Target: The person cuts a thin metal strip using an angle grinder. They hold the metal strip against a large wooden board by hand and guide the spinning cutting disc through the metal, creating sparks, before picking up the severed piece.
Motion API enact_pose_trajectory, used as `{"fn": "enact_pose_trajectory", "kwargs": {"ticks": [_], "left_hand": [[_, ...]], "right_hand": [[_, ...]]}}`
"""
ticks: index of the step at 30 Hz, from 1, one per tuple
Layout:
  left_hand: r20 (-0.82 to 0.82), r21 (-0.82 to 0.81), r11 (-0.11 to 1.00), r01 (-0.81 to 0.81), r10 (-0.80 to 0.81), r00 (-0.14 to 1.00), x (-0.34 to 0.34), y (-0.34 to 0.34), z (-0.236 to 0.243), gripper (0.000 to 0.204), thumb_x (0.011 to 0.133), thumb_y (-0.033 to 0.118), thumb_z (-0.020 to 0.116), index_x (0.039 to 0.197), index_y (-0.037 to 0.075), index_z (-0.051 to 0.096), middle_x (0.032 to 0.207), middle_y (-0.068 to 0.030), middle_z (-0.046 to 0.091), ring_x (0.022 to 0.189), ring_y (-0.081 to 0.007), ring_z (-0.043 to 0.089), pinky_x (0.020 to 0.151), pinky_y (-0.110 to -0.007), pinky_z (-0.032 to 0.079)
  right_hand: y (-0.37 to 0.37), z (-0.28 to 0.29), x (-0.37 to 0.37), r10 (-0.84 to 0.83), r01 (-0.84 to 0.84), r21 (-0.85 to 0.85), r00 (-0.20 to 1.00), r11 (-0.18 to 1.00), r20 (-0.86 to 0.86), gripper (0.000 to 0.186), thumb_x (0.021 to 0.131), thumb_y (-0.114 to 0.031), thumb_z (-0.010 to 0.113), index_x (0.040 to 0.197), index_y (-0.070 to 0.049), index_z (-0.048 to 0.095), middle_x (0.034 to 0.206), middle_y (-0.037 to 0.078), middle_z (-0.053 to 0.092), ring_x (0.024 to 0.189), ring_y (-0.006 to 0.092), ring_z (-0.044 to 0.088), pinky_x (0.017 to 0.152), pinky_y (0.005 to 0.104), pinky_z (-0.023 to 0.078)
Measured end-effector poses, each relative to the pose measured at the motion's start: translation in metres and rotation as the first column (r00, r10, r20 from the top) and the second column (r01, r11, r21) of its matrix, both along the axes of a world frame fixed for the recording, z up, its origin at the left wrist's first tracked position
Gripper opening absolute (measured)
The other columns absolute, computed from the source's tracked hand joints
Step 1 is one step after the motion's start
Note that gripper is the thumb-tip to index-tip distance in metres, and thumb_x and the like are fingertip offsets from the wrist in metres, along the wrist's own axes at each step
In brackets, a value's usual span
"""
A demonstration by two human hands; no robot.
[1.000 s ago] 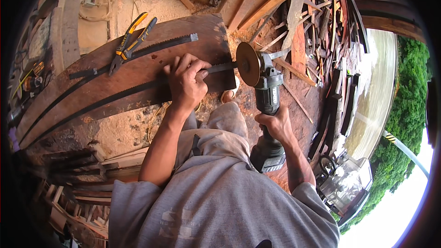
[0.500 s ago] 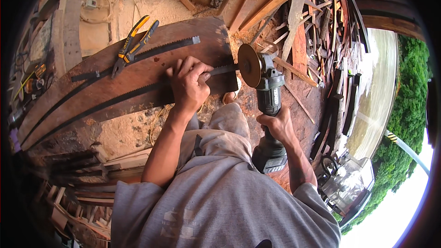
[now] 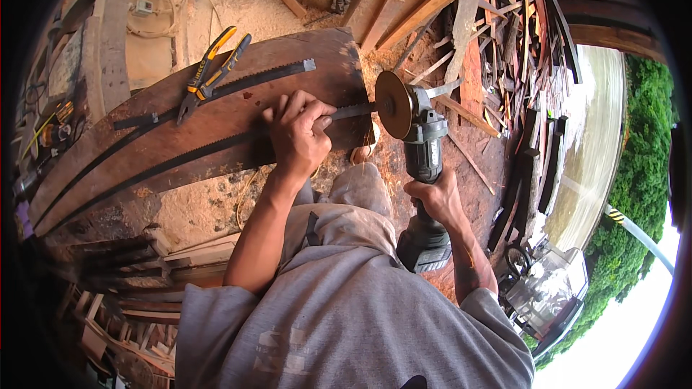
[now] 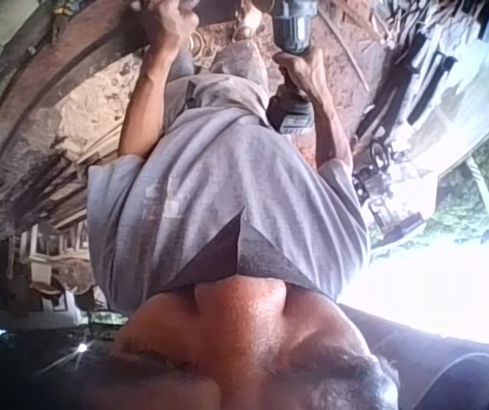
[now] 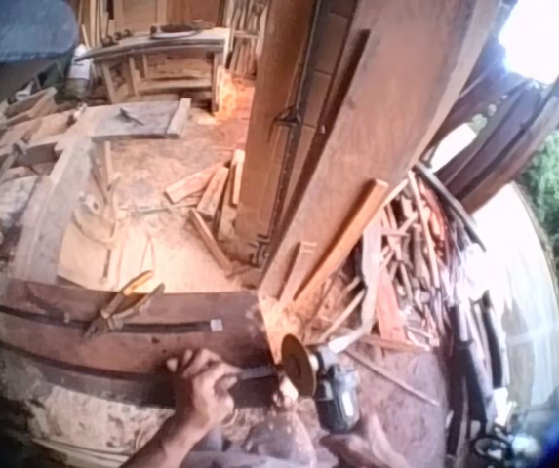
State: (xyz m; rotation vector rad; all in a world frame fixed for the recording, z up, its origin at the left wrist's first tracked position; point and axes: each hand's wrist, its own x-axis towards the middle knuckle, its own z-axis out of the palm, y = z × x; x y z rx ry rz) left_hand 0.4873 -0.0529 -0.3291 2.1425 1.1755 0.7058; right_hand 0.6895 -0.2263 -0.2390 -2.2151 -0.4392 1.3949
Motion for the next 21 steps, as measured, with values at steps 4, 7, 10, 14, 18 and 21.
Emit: {"fn": "enact_pose_trajectory", "kwargs": {"ticks": [4, 7, 10, 14, 18, 21], "left_hand": [[0.015, -0.003, 1.0, 0.004, -0.004, 1.0, -0.0005, 0.0002, -0.0006, 0.019, 0.074, 0.0, 0.075, 0.086, 0.015, 0.074, 0.091, 0.0018, 0.062, 0.093, -0.0231, 0.059, 0.088, -0.042, 0.036], [0.019, -0.004, 1.0, 0.001, -0.001, 1.0, -0.0005, 0.0004, -0.0002, 0.019, 0.074, -0.001, 0.075, 0.085, 0.015, 0.074, 0.091, 0.0017, 0.062, 0.092, -0.0231, 0.059, 0.088, -0.042, 0.036], [0.026, -0.007, 1.0, -0.002, 0.002, 1.0, 0.0006, 0.0005, 0.001, 0.019, 0.074, -0.001, 0.075, 0.084, 0.015, 0.074, 0.09, 0.0015, 0.063, 0.092, -0.0231, 0.059, 0.087, -0.042, 0.036], [0.02, -0.015, 1.0, -0.003, 0.004, 1.0, 0.0002, 0.0016, 0.0036, 0.019, 0.074, -0.002, 0.075, 0.084, 0.014, 0.074, 0.089, 0.0013, 0.063, 0.091, -0.0231, 0.058, 0.086, -0.042, 0.036], [0.025, -0.019, 1.0, -0.006, 0.007, 1.0, 0.0011, 0.0013, 0.0049, 0.02, 0.074, -0.002, 0.076, 0.083, 0.015, 0.074, 0.089, 0.0014, 0.063, 0.091, -0.0232, 0.058, 0.086, -0.042, 0.035], [0.032, -0.018, 1.0, -0.015, 0.016, 0.999, -0.0003, 0.0007, 0.0056, 0.019, 0.074, -0.002, 0.077, 0.083, 0.015, 0.074, 0.089, 0.0018, 0.062, 0.09, -0.0232, 0.058, 0.086, -0.042, 0.035]], "right_hand": [[-0.0005, -0.0006, 0.0007, 0.011, -0.011, -0.002, 1.0, 1.0, -0.006, 0.029, 0.073, -0.008, 0.073, 0.097, 0.004, 0.061, 0.074, 0.007, 0.065, 0.062, 0.0155, 0.061, 0.058, 0.0321, 0.051], [0.0004, -0.0004, 0.001, 0.023, -0.023, -0.006, 1.0, 1.0, -0.001, 0.028, 0.073, -0.008, 0.073, 0.096, 0.004, 0.062, 0.074, 0.008, 0.065, 0.062, 0.0155, 0.061, 0.058, 0.0325, 0.051], [-0.0022, -0.0043, 0.0031, 0.038, -0.037, -0.018, 0.999, 0.999, 0.028, 0.028, 0.073, -0.009, 0.074, 0.095, 0.004, 0.062, 0.074, 0.008, 0.066, 0.062, 0.0156, 0.061, 0.058, 0.0329, 0.051], [0.0038, 0.0013, 0.0012, 0.009, -0.009, -0.06, 1.0, 0.998, 0.01, 0.027, 0.073, -0.009, 0.074, 0.093, 0.003, 0.062, 0.075, 0.009, 0.067, 0.061, 0.0159, 0.061, 0.058, 0.0335, 0.05], [0.0001, -0.0021, 0.0044, 0.042, -0.041, -0.021, 0.999, 0.999, 0.012, 0.027, 0.073, -0.009, 0.074, 0.094, 0.003, 0.061, 0.075, 0.008, 0.065, 0.061, 0.0159, 0.059, 0.057, 0.0336, 0.05], [0.0002, -0.0016, 0.0038, 0.0, -0.001, -0.03, 1.0, 1.0, -0.015, 0.028, 0.074, -0.009, 0.074, 0.096, 0.003, 0.061, 0.073, 0.007, 0.064, 0.06, 0.0154, 0.058, 0.056, 0.0332, 0.049]]}}
